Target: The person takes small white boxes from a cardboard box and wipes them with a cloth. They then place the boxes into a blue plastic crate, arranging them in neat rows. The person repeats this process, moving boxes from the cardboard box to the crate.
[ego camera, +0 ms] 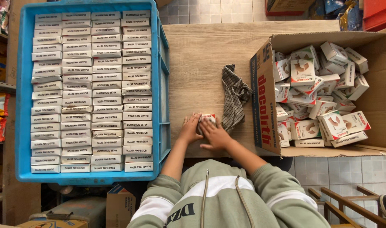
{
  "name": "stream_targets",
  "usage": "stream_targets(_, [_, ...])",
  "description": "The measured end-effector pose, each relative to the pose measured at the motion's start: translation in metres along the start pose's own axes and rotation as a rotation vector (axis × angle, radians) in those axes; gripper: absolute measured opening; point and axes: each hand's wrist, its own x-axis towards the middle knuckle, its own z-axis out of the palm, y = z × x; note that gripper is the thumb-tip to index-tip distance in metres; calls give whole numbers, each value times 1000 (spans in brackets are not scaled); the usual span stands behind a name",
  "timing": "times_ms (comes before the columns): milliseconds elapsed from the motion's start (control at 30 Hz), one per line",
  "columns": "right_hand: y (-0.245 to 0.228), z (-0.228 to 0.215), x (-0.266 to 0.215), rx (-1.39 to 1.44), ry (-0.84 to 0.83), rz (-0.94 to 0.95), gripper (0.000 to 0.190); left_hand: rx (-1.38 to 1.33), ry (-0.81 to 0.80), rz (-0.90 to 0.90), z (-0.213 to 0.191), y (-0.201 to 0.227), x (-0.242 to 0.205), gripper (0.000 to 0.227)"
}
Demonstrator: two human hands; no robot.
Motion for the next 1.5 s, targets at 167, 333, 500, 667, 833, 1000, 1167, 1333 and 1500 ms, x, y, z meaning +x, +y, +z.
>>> stream_targets(167, [11,-24,-34,40,5,-121,83,-1,2,-24,-8,12,-4,112])
stream_targets(333, [34,-5,-17,-14,30,88,88,57,-14,-66,-1,12,6,113])
stream_targets(500, [-4,21,-17,-36,264,-81,90,58,-9,-37,5,-1,12,109])
stream_targets(667, [39,-3,-2,12,-68,88,85,-10,1,-33,-4,6,7,113])
stream_targets(833, [29,1,4,-155,34,215,97,-28,9,-17,7,-5,13,115])
stream_targets(1000, [4,6,-22,-43,141,-122,85,-51,54,-11,11,-10,16,110])
stream_targets(1167, [38,-11,-14,-96,95,141,88,-56,63,-8,8,-3,10,117])
stream_targets(1333, [14,-3,-5,-146,11,169,96,-66,69,-12,8,-3,13,116])
stream_targets(1500, [9,7,-29,-40,176,-85,80,-62,28,-34,10,-7,12,115])
